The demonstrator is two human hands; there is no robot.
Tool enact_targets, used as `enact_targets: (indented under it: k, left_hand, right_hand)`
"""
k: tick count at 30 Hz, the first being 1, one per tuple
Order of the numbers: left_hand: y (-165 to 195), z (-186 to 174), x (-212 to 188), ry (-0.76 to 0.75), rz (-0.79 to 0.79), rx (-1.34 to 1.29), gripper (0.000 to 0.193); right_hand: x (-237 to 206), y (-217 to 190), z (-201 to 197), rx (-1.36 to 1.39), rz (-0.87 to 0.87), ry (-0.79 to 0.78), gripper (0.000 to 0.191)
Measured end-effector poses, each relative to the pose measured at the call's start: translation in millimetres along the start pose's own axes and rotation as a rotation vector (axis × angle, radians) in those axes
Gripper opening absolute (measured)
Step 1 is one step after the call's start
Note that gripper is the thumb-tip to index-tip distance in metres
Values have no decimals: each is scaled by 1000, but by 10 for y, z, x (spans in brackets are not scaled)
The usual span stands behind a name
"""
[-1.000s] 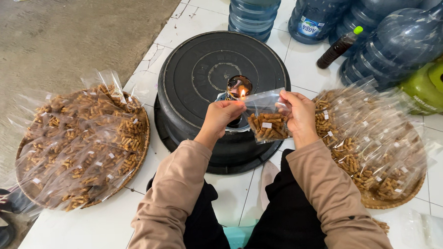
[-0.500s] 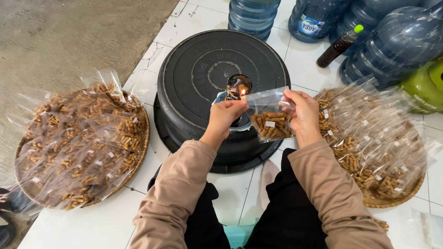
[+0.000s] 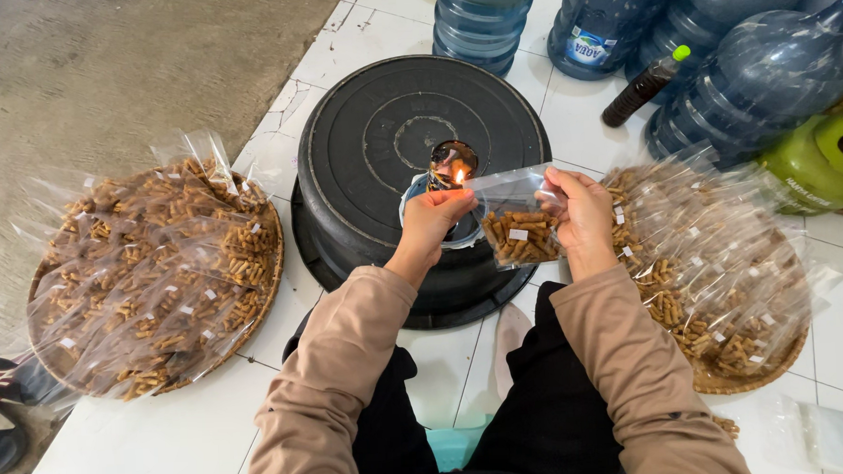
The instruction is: The person sits on the floor and heat-seals clear plastic bags filled with snack sticks by pressing each bag's opening against the flame of a candle set in a bowl on an overturned stool. They take filled bags from baskets beside them, seal each one, and set the sealed bag aside.
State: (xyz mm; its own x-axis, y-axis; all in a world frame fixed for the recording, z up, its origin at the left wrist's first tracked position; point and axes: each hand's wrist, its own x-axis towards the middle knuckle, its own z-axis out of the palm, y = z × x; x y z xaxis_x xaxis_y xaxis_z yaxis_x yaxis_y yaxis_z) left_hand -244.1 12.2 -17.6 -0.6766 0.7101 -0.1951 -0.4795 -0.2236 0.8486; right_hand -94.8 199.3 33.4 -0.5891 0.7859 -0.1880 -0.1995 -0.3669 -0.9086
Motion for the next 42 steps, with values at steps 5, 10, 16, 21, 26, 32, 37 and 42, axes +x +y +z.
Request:
enact_targets:
  k: [5,10,16,21,26,32,37,42]
  left_hand:
    - [14,-10,-12,14,0,-2,20]
    - [44,-33,-50,25,-1,-4,19]
    - [84,-68,-93,44,-6,-32,17]
    - [116,-96,-112,74,-11,-45,17]
    - [134,-140,-135,85,-21,-48,17]
    - [121,-177,-143,89,-14,-45,13]
    - [133,-197,-149,97,-8,-56,12]
    - [162,-230,-184,94,6,-58,11]
  right_hand:
    - [-10,-2,33,4,-7,-3,10]
    - [-27,3,68,-2,-6,-10,10]
    - [-16,32,113,1,9,-16,10]
    - [4,71,153,-5,18,-20,10]
    - [-5,90,195,-15,23,-28,10]
    - [-34,95,250,-36,33,-22,10]
    - [-49,105,293,-42,23,-37,11]
    - [-50,125,322,-22,34,-50,12]
